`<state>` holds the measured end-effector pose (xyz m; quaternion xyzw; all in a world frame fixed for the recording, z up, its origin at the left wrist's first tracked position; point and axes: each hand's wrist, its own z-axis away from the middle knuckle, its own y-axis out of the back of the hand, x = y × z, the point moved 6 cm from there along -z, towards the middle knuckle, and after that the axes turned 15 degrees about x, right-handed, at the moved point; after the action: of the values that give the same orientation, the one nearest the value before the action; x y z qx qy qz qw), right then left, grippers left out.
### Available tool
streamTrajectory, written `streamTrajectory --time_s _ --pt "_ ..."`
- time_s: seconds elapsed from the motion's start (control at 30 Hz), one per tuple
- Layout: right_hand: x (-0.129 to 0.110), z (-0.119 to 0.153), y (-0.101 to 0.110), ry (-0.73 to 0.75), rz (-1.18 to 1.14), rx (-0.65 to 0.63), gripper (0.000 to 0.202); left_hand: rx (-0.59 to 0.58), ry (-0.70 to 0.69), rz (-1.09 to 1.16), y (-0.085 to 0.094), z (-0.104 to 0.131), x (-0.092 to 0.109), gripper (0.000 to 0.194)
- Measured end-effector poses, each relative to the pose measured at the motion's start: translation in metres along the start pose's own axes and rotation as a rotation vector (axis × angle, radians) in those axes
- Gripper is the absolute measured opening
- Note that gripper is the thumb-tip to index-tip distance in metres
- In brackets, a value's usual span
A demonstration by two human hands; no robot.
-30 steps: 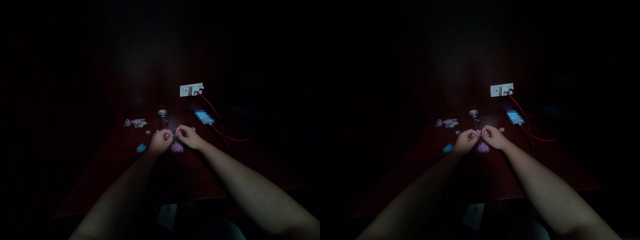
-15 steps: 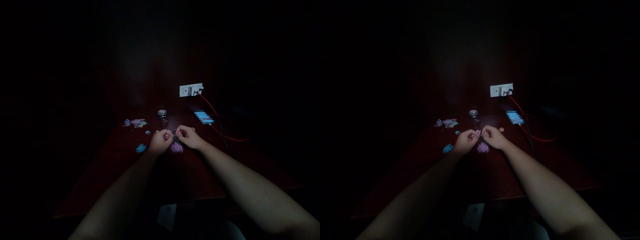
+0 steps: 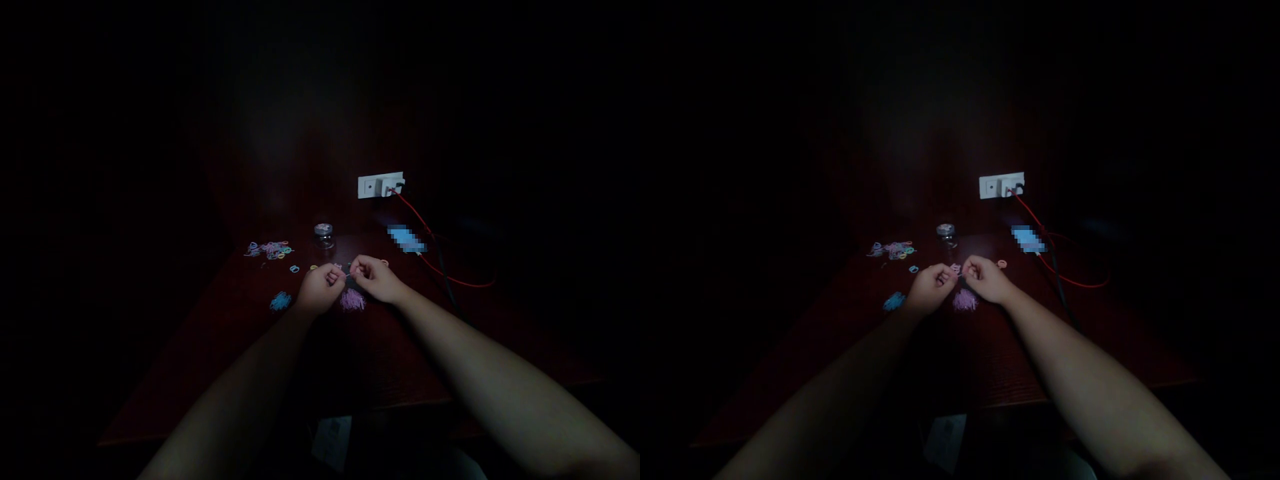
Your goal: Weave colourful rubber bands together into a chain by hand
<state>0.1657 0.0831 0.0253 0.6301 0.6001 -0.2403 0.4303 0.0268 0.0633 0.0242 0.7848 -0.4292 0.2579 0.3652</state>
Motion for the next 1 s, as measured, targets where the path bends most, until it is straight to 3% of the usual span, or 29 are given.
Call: streamTrajectory --time_s 0.23,0.63,0.9,1.0 --pt "-0.0033 -0.0010 0.0039 0.023 0.012 0.057 0.008 -0.007 0.008 0.010 -0.0003 0.0009 -0.0003 0.008" --pt "-0.0049 -0.0002 0.0045 0.031 0.046 0.045 0.006 0.015 -0.001 0.017 0.0000 -0.0001 -0.0068 0.010" --pt "-0.0034 -0.0015 0.0063 0.008 0.039 0.024 0.005 -0.011 -0.009 0.024 0.0035 -0.0006 -0.0049 0.007" --pt "-0.0024 0.0012 0.0017 -0.027 0.028 -0.067 0.004 0.003 -0.002 0.041 0.0042 -0.0006 -0.0054 0.008"
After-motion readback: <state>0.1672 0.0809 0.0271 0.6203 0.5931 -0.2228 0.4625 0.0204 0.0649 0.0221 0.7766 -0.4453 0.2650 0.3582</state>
